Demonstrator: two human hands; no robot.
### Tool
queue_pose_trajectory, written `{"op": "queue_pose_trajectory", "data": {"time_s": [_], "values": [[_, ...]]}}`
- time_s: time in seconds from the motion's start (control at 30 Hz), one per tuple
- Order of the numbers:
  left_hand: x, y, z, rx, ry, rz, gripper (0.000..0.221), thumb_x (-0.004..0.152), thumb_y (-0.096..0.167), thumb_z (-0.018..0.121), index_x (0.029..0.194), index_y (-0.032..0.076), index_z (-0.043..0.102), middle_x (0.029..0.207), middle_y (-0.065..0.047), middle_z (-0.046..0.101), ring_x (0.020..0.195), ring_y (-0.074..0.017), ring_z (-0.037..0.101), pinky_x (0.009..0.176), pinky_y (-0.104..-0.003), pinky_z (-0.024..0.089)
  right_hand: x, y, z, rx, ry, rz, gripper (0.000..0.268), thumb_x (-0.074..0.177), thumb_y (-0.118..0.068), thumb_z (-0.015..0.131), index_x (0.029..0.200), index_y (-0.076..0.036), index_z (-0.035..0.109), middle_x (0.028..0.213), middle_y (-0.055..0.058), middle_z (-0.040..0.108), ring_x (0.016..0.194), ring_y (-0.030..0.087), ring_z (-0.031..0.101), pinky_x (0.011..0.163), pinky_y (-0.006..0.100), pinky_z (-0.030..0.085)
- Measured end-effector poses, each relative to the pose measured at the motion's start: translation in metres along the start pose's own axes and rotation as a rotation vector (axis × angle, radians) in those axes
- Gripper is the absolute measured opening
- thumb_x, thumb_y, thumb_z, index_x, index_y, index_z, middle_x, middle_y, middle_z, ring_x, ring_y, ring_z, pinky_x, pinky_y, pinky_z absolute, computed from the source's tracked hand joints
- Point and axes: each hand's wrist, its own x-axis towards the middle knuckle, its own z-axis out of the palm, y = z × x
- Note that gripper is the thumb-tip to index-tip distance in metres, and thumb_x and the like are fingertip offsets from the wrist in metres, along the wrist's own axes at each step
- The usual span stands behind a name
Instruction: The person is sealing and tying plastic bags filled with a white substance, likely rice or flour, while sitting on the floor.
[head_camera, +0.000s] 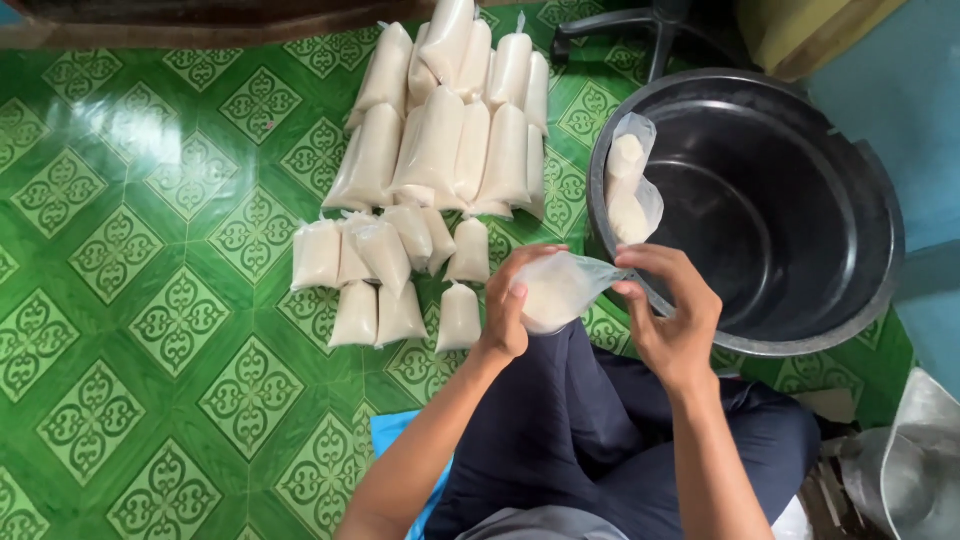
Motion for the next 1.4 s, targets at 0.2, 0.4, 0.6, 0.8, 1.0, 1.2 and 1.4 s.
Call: {"op": "queue_pose_trajectory", "data": {"time_s": [0.2, 0.4, 0.6, 0.8, 1.0, 1.2, 1.4], "values": [[-0.002, 0.004, 0.001, 0.126, 0.032, -0.059, 0.047, 0.100, 0.030, 0.033, 0.114, -0.003, 0.064, 0.109, -0.016, 0.070, 0.104, -0.0289, 0.068, 0.093, -0.036, 0.051, -0.033, 0.009, 0.047, 0.308, 0.003, 0.225, 0.070, 0.104, -0.053, 0.025, 0.143, 0.003, 0.041, 0.137, 0.024, 0.053, 0.130, 0.035, 0.047, 0.106, 0.055, 0.037], [-0.014, -0.005, 0.007, 0.269, 0.111, 0.002, 0.026, 0.099, 0.013, 0.043, 0.089, -0.002, 0.061, 0.081, -0.014, 0.060, 0.072, -0.0306, 0.064, 0.075, -0.038, 0.053, -0.046, 0.016, 0.084, 0.288, 0.099, 0.248, 0.053, 0.106, -0.036, 0.026, 0.136, -0.003, 0.056, 0.136, 0.013, 0.060, 0.112, 0.020, 0.060, 0.095, 0.041, 0.047], [-0.001, 0.008, 0.003, 0.302, 0.102, 0.001, 0.024, 0.098, 0.010, 0.042, 0.085, -0.001, 0.058, 0.084, -0.015, 0.063, 0.071, -0.0314, 0.062, 0.074, -0.039, 0.052, -0.041, 0.020, 0.090, 0.287, 0.100, 0.172, 0.047, 0.106, -0.028, 0.033, 0.125, 0.002, 0.062, 0.131, 0.020, 0.062, 0.113, 0.031, 0.063, 0.093, 0.045, 0.049], [-0.005, 0.005, 0.005, 0.258, 0.110, -0.061, 0.029, 0.100, 0.016, 0.040, 0.095, -0.003, 0.062, 0.087, -0.015, 0.061, 0.079, -0.0295, 0.063, 0.079, -0.038, 0.051, -0.035, 0.017, 0.089, 0.299, 0.085, 0.231, 0.047, 0.106, -0.029, 0.032, 0.126, 0.002, 0.062, 0.131, 0.021, 0.061, 0.115, 0.031, 0.063, 0.094, 0.042, 0.048], [0.000, 0.001, 0.002, 0.143, 0.141, -0.033, 0.038, 0.104, 0.027, 0.042, 0.110, -0.005, 0.063, 0.124, -0.018, 0.063, 0.117, -0.0290, 0.060, 0.099, -0.039, 0.046, -0.031, 0.009, 0.075, 0.392, 0.104, 0.323, 0.053, 0.107, -0.037, 0.029, 0.128, 0.000, 0.060, 0.136, 0.015, 0.059, 0.118, 0.021, 0.057, 0.098, 0.036, 0.044], [0.005, 0.004, 0.004, 0.014, 0.222, -0.039, 0.009, 0.091, -0.002, 0.064, 0.095, -0.010, 0.062, 0.090, -0.018, 0.069, 0.085, -0.0243, 0.069, 0.079, -0.033, 0.055, -0.030, 0.022, 0.066, 0.447, 0.080, 0.368, 0.061, 0.106, -0.044, 0.025, 0.130, 0.000, 0.061, 0.121, 0.013, 0.065, 0.107, 0.017, 0.058, 0.096, 0.036, 0.046], [0.005, 0.006, 0.000, -0.083, 0.282, -0.117, 0.011, 0.091, -0.002, 0.066, 0.093, -0.010, 0.058, 0.087, -0.016, 0.063, 0.078, -0.0199, 0.066, 0.076, -0.033, 0.056, -0.015, 0.007, 0.047, 0.485, 0.074, 0.237, 0.085, 0.092, -0.066, 0.041, 0.132, 0.008, 0.053, 0.122, 0.026, 0.061, 0.114, 0.033, 0.060, 0.099, 0.045, 0.046]]}}
